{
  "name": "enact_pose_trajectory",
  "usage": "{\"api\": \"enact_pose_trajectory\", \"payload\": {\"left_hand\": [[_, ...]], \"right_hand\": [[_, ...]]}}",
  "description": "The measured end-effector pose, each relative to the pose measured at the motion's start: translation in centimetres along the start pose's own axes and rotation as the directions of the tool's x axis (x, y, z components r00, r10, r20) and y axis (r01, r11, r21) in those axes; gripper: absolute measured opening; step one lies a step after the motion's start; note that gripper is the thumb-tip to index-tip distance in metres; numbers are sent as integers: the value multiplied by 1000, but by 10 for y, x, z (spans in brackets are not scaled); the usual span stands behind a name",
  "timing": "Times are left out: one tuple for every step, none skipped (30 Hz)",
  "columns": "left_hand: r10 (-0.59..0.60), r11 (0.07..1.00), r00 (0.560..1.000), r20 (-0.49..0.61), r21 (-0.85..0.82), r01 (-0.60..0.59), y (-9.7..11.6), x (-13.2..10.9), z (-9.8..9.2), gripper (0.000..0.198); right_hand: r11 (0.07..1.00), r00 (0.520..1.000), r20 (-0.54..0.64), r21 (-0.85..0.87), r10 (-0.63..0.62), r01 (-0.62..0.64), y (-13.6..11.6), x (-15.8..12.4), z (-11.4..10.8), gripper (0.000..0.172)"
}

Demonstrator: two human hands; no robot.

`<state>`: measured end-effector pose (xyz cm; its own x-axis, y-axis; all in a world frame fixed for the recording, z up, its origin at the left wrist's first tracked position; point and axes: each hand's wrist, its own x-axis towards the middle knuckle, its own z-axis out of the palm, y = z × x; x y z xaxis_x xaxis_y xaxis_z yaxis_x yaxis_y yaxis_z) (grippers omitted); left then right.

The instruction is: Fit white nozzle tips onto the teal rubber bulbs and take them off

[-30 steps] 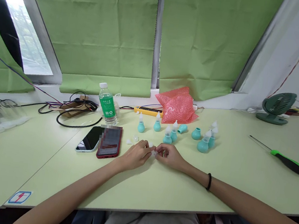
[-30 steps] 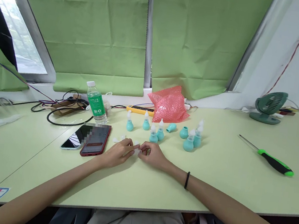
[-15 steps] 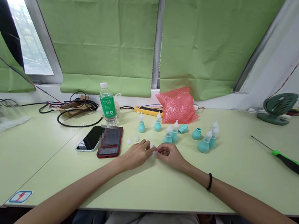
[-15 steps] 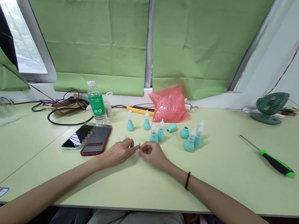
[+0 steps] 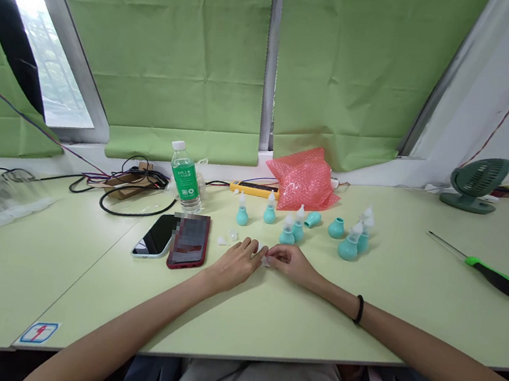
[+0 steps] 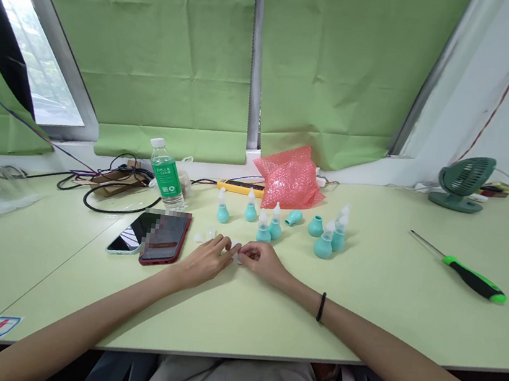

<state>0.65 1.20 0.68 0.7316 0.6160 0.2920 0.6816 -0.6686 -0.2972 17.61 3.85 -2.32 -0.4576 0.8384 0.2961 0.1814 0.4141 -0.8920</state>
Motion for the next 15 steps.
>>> {"api": "enact_pose_trajectory", "payload": {"left_hand": [[-5,1000,1000,-2,-24,5,0,0,1,32],[-8,999,1000,-4,-53,8,0,0,1,31],[-11,996,1000,-6,-86,10,-1,0,1,31],[-11,993,1000,-9,-121,10,-1,-1,0,31],[-11,988,1000,-13,-152,9,-2,-1,0,31],[-11,984,1000,-17,-178,8,-2,-2,0,30],[-13,980,1000,-19,-198,9,-3,-2,0,30],[-14,977,1000,-20,-211,10,-4,-3,0,30],[-16,976,1000,-19,-217,11,-4,-3,0,29],[-16,976,1000,-18,-217,12,-4,-3,1,29],[-15,977,1000,-17,-211,11,-4,-3,1,28],[-12,980,1000,-17,-199,8,-3,-2,2,28],[-9,983,1000,-18,-181,5,-1,-2,2,27],[-7,988,1000,-18,-157,4,1,-1,2,27],[-3,992,1000,-16,-128,1,4,0,2,26]], "right_hand": [[1000,1000,-2,-9,0,0,0,0,0,17],[1000,1000,-5,-20,-2,2,0,-1,0,18],[1000,1000,-8,-30,-5,5,0,-1,0,19],[999,1000,-9,-38,-7,7,0,-1,1,19],[999,1000,-11,-44,-9,8,0,-1,0,19],[999,1000,-12,-49,-9,9,0,-1,0,19],[999,1000,-10,-53,-10,9,0,-2,0,19],[998,1000,-9,-57,-10,10,0,-2,0,19],[998,1000,-8,-63,-11,11,0,-2,0,19],[997,1000,-9,-71,-15,14,0,-2,0,19],[996,1000,-8,-82,-22,21,-1,-3,0,19],[995,999,-7,-95,-31,31,-1,-3,0,19],[993,999,-7,-110,-43,42,-2,-4,1,18],[991,999,-8,-127,-54,53,-2,-4,1,18],[988,998,-9,-144,-65,63,-2,-5,1,17]]}}
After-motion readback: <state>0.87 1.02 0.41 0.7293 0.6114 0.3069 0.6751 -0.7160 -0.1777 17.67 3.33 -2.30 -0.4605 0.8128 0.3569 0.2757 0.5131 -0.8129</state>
